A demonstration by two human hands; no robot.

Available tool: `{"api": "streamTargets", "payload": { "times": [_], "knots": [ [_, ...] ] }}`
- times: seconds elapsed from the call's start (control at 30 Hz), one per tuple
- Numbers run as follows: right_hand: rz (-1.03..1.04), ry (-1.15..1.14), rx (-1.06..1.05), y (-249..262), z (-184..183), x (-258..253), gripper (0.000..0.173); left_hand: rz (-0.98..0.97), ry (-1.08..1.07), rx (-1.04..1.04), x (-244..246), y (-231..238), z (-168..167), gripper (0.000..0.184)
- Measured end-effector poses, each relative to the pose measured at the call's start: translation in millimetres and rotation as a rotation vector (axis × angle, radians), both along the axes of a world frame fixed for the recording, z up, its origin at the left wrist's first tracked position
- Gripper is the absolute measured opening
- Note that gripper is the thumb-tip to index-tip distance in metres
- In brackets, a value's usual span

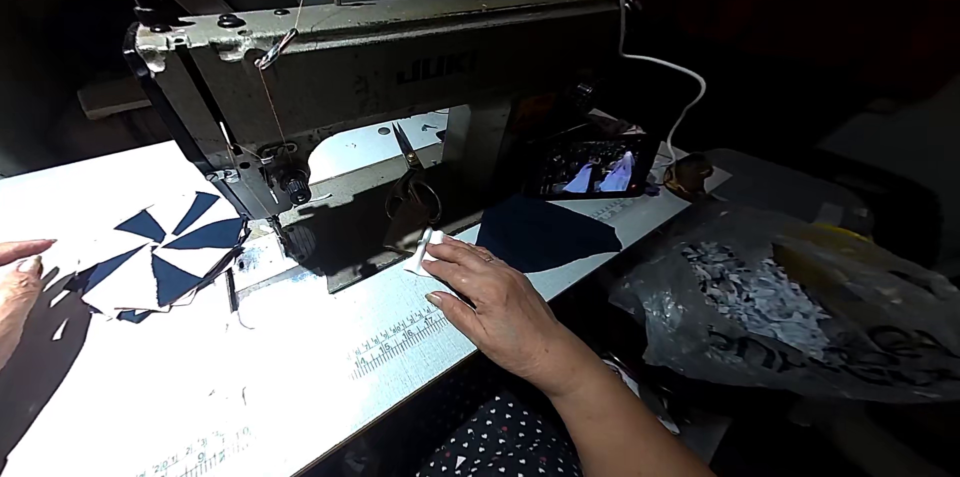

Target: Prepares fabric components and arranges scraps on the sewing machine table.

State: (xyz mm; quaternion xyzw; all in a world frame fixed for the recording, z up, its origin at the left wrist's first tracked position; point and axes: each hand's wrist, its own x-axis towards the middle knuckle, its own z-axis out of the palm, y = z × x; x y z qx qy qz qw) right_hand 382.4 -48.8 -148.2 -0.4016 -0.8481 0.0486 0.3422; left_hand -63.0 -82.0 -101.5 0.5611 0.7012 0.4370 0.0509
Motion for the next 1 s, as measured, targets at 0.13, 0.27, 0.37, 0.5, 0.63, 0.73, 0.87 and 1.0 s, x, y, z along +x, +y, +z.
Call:
{"api": "streamTargets", "payload": {
  "times": [0.13, 0.27, 0.37, 0.5, 0.63, 0.73, 0.87, 1.0],
  "knots": [
    [-0.001, 0.002, -0.01, 0, 0, 0, 0.037, -0.019, -0.239, -0.028, -12, 5, -14, 0.038],
    [0.004, -0.006, -0.015, 0, 1, -2, 0.037, -0.009, -0.226, -0.047, -18, 6, -14, 0.038],
    [0.003, -0.001, -0.016, 0, 2, 1, 0.036, 0.033, -0.071, -0.018, -18, 5, -16, 0.037],
    [0.046, -0.008, 0.005, 4, -2, 3, 0.038, -0.063, 0.221, 0.149, -25, 2, -5, 0.032],
    [0.106, -0.021, 0.007, 13, -9, 10, 0.043, -0.137, 0.259, 0.305, -30, 13, -5, 0.023],
    [0.157, -0.051, -0.077, 15, -6, 16, 0.041, -0.184, 0.239, 0.384, -25, 15, -6, 0.022],
    [0.18, -0.062, -0.13, 15, -3, 16, 0.041, -0.291, 0.252, 0.321, -12, 14, -3, 0.018],
    [0.169, -0.074, -0.139, 14, -2, 16, 0.042, -0.392, 0.369, 0.249, 11, 16, -4, 0.02]
  ]
}}
